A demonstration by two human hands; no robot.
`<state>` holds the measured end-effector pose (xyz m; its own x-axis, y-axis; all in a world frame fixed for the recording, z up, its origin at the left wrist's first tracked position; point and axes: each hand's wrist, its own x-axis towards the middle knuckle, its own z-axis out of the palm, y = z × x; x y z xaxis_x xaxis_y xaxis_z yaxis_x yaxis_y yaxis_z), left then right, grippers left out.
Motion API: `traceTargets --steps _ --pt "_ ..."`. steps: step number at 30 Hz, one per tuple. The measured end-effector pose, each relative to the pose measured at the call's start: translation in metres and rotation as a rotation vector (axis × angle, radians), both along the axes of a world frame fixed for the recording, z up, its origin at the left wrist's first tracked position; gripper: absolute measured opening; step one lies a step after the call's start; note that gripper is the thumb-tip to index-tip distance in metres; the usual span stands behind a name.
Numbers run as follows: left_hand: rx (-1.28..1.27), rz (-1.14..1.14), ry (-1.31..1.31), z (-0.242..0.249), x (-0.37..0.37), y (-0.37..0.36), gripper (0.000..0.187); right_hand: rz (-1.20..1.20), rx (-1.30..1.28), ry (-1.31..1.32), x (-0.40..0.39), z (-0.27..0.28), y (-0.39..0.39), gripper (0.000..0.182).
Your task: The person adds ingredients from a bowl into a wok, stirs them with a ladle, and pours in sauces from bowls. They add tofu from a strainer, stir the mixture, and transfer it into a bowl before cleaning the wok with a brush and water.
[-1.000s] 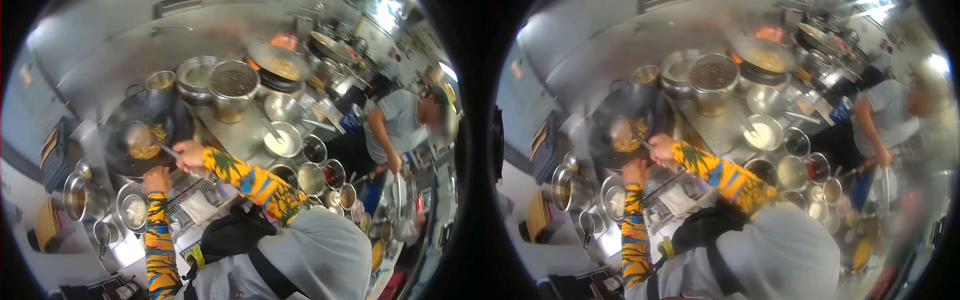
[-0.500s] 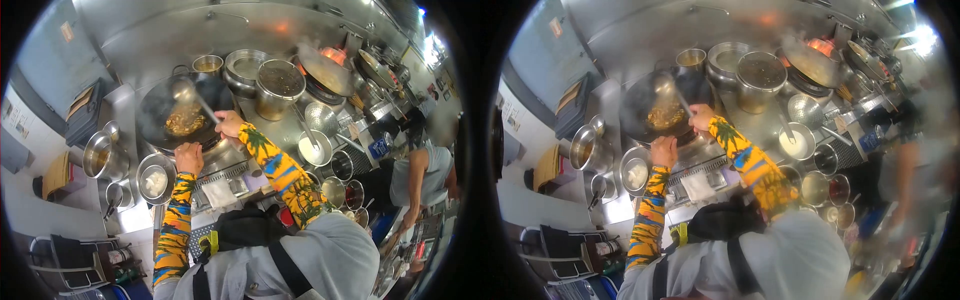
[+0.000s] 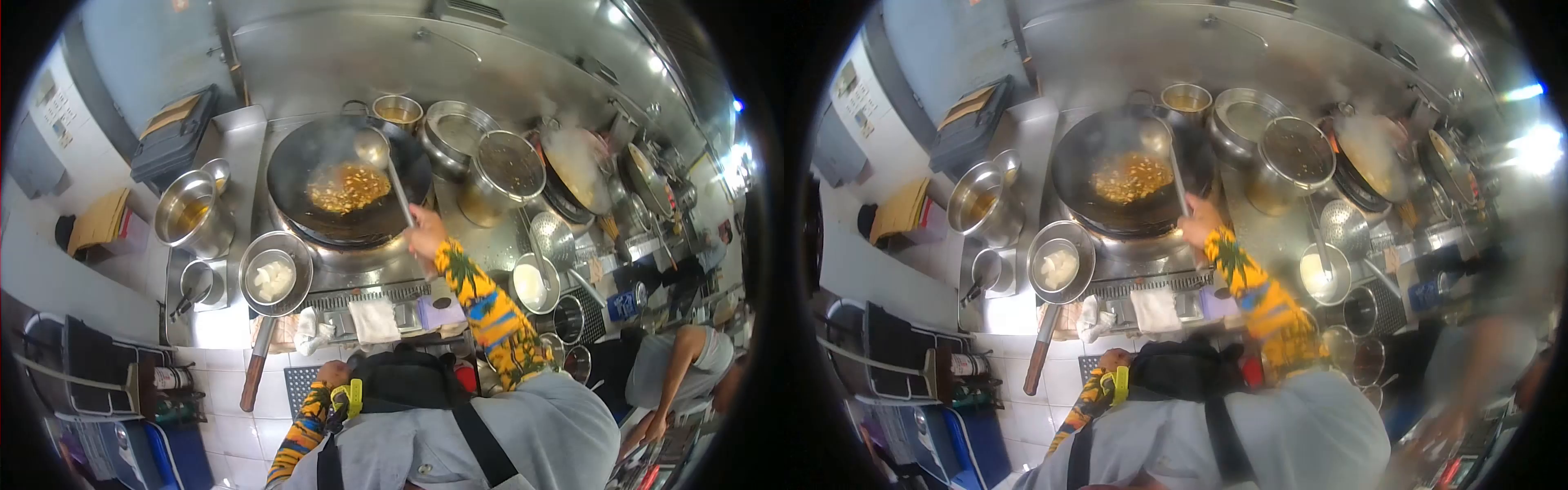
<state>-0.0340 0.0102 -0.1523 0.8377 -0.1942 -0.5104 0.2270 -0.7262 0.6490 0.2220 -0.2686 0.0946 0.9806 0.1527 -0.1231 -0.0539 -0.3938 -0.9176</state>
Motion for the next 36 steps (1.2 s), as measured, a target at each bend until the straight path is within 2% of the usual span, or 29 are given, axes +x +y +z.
traceTargets --steps 1,2,3,4,5,7,8,9,10,11,13,14,15,17,18,21,22,23,25,26,27,29,30,32,35,36 --pt "0.032 -0.068 0.021 -0.039 -0.004 0.001 0.041 -0.064 0.125 0.057 -0.017 -0.008 0.011 0.065" --pt "0.080 0.243 0.070 -0.077 -0.009 -0.010 0.044 -0.019 0.183 0.181 -0.030 -0.012 0.013 0.070" --pt "-0.058 0.253 0.048 -0.099 -0.006 -0.015 0.048 -0.045 0.363 0.318 -0.048 0.010 0.021 0.063" --pt "-0.197 0.261 0.024 -0.098 0.000 -0.023 0.052 0.002 0.594 0.444 -0.054 0.021 0.021 0.052" --pt "-0.281 0.349 0.126 -0.097 0.004 -0.030 0.056 0.049 0.824 0.570 -0.055 0.028 0.016 0.043" --pt "-0.429 0.552 0.317 -0.055 0.018 -0.050 0.064 -0.019 1.114 0.862 -0.045 0.031 0.004 0.034" --pt "-0.332 0.433 0.294 -0.051 0.024 -0.050 0.064 -0.055 1.258 1.005 -0.034 0.034 -0.002 0.030" --pt "-0.233 0.313 0.271 -0.051 0.026 -0.050 0.065 0.011 1.348 1.008 -0.026 0.036 -0.008 0.030" --pt "-0.307 0.386 0.357 -0.047 0.022 -0.050 0.070 -0.011 1.329 1.004 -0.020 0.035 -0.010 0.029" --pt "-0.200 0.341 0.270 -0.053 0.015 -0.051 0.071 -0.032 1.312 0.998 -0.016 0.032 -0.009 0.029" --pt "0.016 0.258 0.063 -0.071 0.017 -0.047 0.074 0.205 0.979 0.789 -0.026 0.005 0.002 0.017" --pt "-0.011 0.238 0.018 -0.063 0.015 -0.043 0.077 0.135 0.747 0.671 -0.050 0.037 0.017 0.015" --pt "-0.050 0.225 0.015 -0.067 0.017 -0.039 0.075 0.058 0.822 0.656 -0.051 0.036 0.026 0.022" --pt "-0.128 0.194 0.037 -0.083 0.006 -0.034 0.072 0.263 0.758 0.657 -0.011 0.008 0.000 0.025" --pt "-0.162 0.198 0.051 -0.085 0.005 -0.029 0.068 0.075 0.720 0.557 -0.010 0.010 0.005 0.035" --pt "0.066 0.106 -0.033 -0.047 0.007 -0.027 0.063 0.209 -0.110 0.109 -0.001 0.027 0.014 0.052" --pt "0.056 0.072 -0.065 -0.021 0.006 -0.027 0.057 0.227 -0.269 -0.179 0.011 0.007 0.010 0.059" --pt "0.098 0.154 0.001 -0.042 0.002 -0.025 0.050 0.241 -0.431 -0.467 0.028 -0.012 0.006 0.066" --pt "0.049 0.194 -0.036 -0.044 -0.008 -0.023 0.044 0.179 -0.638 -0.366 0.029 -0.012 0.017 0.069" --pt "-0.022 0.176 -0.089 -0.049 -0.014 -0.017 0.038 0.205 -0.657 -0.355 0.018 -0.009 0.021 0.068" --pt "0.059 0.172 -0.079 -0.041 -0.018 -0.015 0.035 0.234 -0.678 -0.357 0.012 -0.007 0.022 0.067" --pt "-0.061 0.130 -0.329 -0.044 -0.032 -0.003 0.032 0.332 -0.602 -0.348 -0.011 -0.016 0.011 0.067" --pt "-0.043 0.112 -0.292 -0.032 -0.038 -0.001 0.030 0.396 -0.571 -0.345 -0.027 -0.005 -0.001 0.067" --pt "-0.005 0.102 -0.240 0.039 -0.032 0.001 0.026 0.472 -0.573 -0.332 -0.055 0.030 -0.019 0.069" --pt "-0.114 0.257 -0.362 0.118 -0.003 -0.003 0.020 0.482 -0.528 -0.398 -0.098 0.062 -0.040 0.070" --pt "-0.146 0.303 -0.500 0.133 0.012 -0.005 0.016 0.489 -0.418 -0.291 -0.104 0.063 -0.047 0.070"
